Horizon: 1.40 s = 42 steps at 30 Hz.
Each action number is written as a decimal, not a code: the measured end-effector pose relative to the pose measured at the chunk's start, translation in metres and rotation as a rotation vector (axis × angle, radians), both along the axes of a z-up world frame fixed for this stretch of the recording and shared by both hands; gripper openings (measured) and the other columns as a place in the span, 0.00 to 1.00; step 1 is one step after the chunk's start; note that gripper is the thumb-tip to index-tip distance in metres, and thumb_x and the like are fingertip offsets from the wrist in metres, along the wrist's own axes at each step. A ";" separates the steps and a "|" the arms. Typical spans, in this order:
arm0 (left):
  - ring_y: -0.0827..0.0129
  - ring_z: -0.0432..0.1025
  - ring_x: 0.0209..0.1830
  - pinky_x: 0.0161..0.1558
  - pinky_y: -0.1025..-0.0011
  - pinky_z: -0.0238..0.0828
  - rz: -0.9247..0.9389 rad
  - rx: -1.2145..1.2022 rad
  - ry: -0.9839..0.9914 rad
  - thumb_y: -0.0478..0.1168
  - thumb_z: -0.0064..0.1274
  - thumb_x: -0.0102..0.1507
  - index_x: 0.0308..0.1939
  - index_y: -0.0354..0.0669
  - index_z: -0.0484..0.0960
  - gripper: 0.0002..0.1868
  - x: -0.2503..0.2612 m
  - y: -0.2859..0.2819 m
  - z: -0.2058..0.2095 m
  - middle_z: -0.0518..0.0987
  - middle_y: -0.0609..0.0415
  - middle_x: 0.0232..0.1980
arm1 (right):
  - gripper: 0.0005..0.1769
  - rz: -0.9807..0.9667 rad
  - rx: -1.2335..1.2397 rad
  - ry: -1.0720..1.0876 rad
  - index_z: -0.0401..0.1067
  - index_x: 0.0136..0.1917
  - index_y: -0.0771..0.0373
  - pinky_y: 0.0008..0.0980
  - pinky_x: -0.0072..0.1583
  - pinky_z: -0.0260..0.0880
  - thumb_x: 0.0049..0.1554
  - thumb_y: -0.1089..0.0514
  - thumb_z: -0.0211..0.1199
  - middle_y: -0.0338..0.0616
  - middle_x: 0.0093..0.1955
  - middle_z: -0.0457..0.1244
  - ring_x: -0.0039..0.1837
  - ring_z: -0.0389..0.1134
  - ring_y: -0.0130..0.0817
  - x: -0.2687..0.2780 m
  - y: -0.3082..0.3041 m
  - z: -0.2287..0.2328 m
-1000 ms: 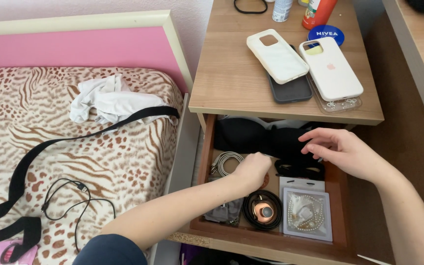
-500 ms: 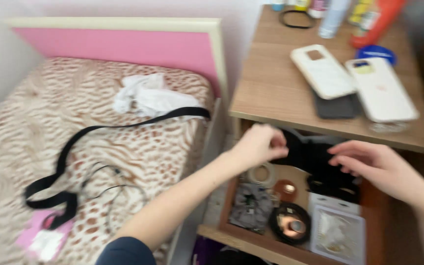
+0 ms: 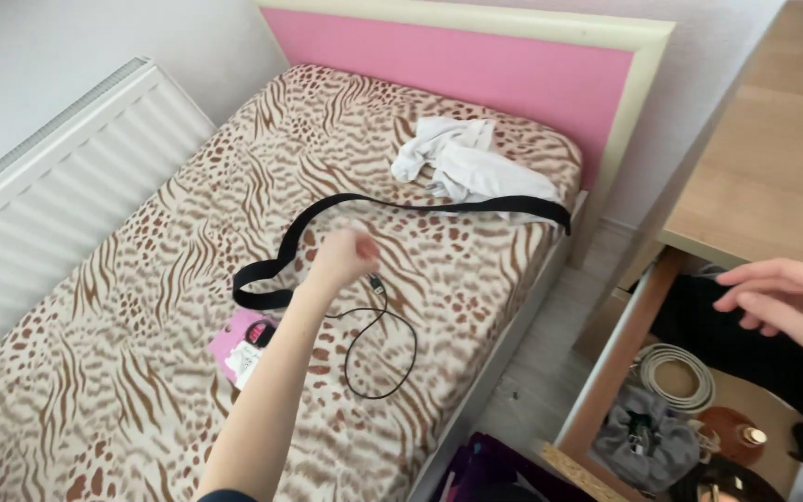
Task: Organizing various personal items from a bed and nightstand into a drawer.
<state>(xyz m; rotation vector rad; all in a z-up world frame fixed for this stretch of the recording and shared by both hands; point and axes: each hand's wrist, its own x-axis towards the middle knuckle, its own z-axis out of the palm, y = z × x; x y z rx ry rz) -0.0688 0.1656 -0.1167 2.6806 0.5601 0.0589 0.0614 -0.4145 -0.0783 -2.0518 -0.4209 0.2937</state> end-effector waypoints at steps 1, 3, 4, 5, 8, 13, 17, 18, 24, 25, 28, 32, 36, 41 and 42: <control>0.67 0.81 0.39 0.44 0.68 0.76 0.008 -0.002 0.002 0.41 0.58 0.48 0.33 0.56 0.90 0.10 -0.013 -0.012 0.003 0.87 0.62 0.35 | 0.16 0.008 -0.002 0.002 0.80 0.62 0.68 0.37 0.47 0.69 0.63 0.68 0.58 0.57 0.49 0.76 0.42 0.72 0.44 -0.004 0.013 0.006; 0.62 0.73 0.54 0.53 0.68 0.72 0.069 -0.048 0.445 0.47 0.69 0.50 0.47 0.48 0.84 0.22 -0.036 -0.037 0.010 0.78 0.52 0.53 | 0.15 0.003 -0.015 0.130 0.82 0.59 0.69 0.39 0.51 0.69 0.64 0.67 0.58 0.57 0.49 0.76 0.45 0.71 0.46 -0.012 0.038 0.018; 0.62 0.73 0.54 0.53 0.68 0.72 0.072 -0.051 0.446 0.47 0.69 0.50 0.47 0.48 0.84 0.22 -0.040 -0.040 -0.002 0.78 0.52 0.53 | 0.15 0.006 -0.017 0.130 0.82 0.59 0.69 0.39 0.51 0.69 0.64 0.67 0.58 0.57 0.49 0.76 0.45 0.71 0.46 -0.011 0.044 0.019; 0.55 0.71 0.58 0.58 0.60 0.68 0.065 0.021 0.484 0.51 0.70 0.50 0.45 0.49 0.84 0.23 -0.043 -0.043 -0.013 0.80 0.51 0.52 | 0.15 0.029 -0.045 0.152 0.82 0.59 0.67 0.39 0.52 0.70 0.63 0.66 0.59 0.56 0.48 0.77 0.46 0.71 0.45 -0.011 0.051 0.019; 0.47 0.72 0.55 0.57 0.55 0.69 0.076 0.104 0.446 0.49 0.65 0.54 0.37 0.47 0.84 0.14 -0.044 -0.037 -0.048 0.82 0.50 0.45 | 0.15 0.060 -0.071 0.194 0.83 0.59 0.66 0.39 0.51 0.71 0.62 0.66 0.59 0.56 0.48 0.78 0.46 0.71 0.45 -0.009 0.063 0.019; 0.56 0.79 0.46 0.46 0.58 0.77 0.106 0.047 0.330 0.49 0.61 0.62 0.43 0.47 0.87 0.12 -0.029 -0.015 -0.040 0.85 0.50 0.43 | 0.16 0.035 -0.134 0.237 0.83 0.59 0.64 0.39 0.50 0.70 0.62 0.65 0.59 0.54 0.49 0.78 0.47 0.71 0.44 -0.014 0.067 0.028; 0.59 0.75 0.31 0.39 0.60 0.67 -0.097 -0.006 -0.050 0.44 0.56 0.61 0.23 0.47 0.78 0.13 -0.019 -0.031 0.025 0.81 0.53 0.26 | 0.14 0.018 -0.117 0.225 0.84 0.57 0.66 0.36 0.52 0.71 0.62 0.64 0.61 0.53 0.48 0.78 0.47 0.73 0.41 -0.021 0.063 0.036; 0.69 0.75 0.26 0.36 0.67 0.64 -0.167 -0.109 -0.139 0.43 0.55 0.64 0.20 0.47 0.74 0.16 -0.017 -0.046 0.055 0.82 0.60 0.23 | 0.14 0.016 -0.093 0.209 0.84 0.56 0.67 0.34 0.57 0.72 0.61 0.65 0.61 0.53 0.48 0.78 0.48 0.74 0.40 -0.025 0.063 0.043; 0.83 0.65 0.30 0.36 0.81 0.60 -0.421 -0.514 -0.182 0.38 0.50 0.69 0.40 0.44 0.85 0.08 -0.009 -0.149 0.162 0.75 0.64 0.29 | 0.19 0.187 0.028 -0.137 0.79 0.61 0.57 0.28 0.60 0.73 0.56 0.59 0.64 0.33 0.59 0.73 0.57 0.71 0.25 -0.031 0.073 0.047; 0.83 0.65 0.30 0.36 0.81 0.60 -0.442 -0.518 -0.186 0.38 0.50 0.69 0.40 0.44 0.85 0.08 -0.005 -0.161 0.170 0.75 0.64 0.29 | 0.19 0.168 0.023 -0.145 0.79 0.61 0.57 0.28 0.60 0.73 0.56 0.59 0.64 0.33 0.59 0.73 0.57 0.71 0.25 -0.035 0.081 0.051; 0.75 0.75 0.37 0.45 0.74 0.75 -0.596 -0.673 -0.147 0.37 0.49 0.68 0.45 0.42 0.86 0.10 0.005 -0.193 0.183 0.87 0.52 0.33 | 0.51 0.142 0.158 -0.131 0.55 0.80 0.58 0.45 0.65 0.67 0.48 0.60 0.74 0.53 0.73 0.59 0.70 0.61 0.48 -0.048 0.099 0.060; 0.78 0.73 0.36 0.44 0.76 0.73 -0.830 -0.917 -0.069 0.40 0.49 0.71 0.43 0.41 0.84 0.10 0.015 -0.222 0.178 0.84 0.56 0.31 | 0.36 0.170 0.188 -0.188 0.60 0.73 0.64 0.48 0.71 0.58 0.57 0.52 0.69 0.55 0.69 0.60 0.73 0.57 0.49 -0.049 0.100 0.062; 0.80 0.61 0.18 0.19 0.82 0.63 -0.726 -1.343 0.089 0.36 0.46 0.73 0.48 0.38 0.76 0.05 0.036 -0.210 0.133 0.66 0.61 0.26 | 0.18 0.291 0.284 0.073 0.76 0.35 0.64 0.39 0.53 0.78 0.64 0.55 0.58 0.44 0.19 0.64 0.35 0.77 0.38 -0.043 0.078 0.051; 0.79 0.61 0.14 0.14 0.83 0.58 -0.589 -1.403 0.305 0.37 0.48 0.72 0.50 0.37 0.78 0.08 0.052 -0.181 0.061 0.67 0.57 0.26 | 0.17 0.233 0.538 0.348 0.70 0.39 0.66 0.45 0.42 0.76 0.67 0.57 0.50 0.37 0.20 0.48 0.22 0.62 0.36 -0.045 0.024 0.042; 0.76 0.65 0.13 0.13 0.83 0.59 -0.549 -1.413 0.353 0.38 0.48 0.72 0.49 0.39 0.79 0.07 0.054 -0.181 0.053 0.70 0.53 0.26 | 0.16 0.202 0.642 0.414 0.69 0.42 0.67 0.43 0.34 0.72 0.68 0.57 0.48 0.35 0.22 0.45 0.19 0.55 0.33 -0.044 0.014 0.041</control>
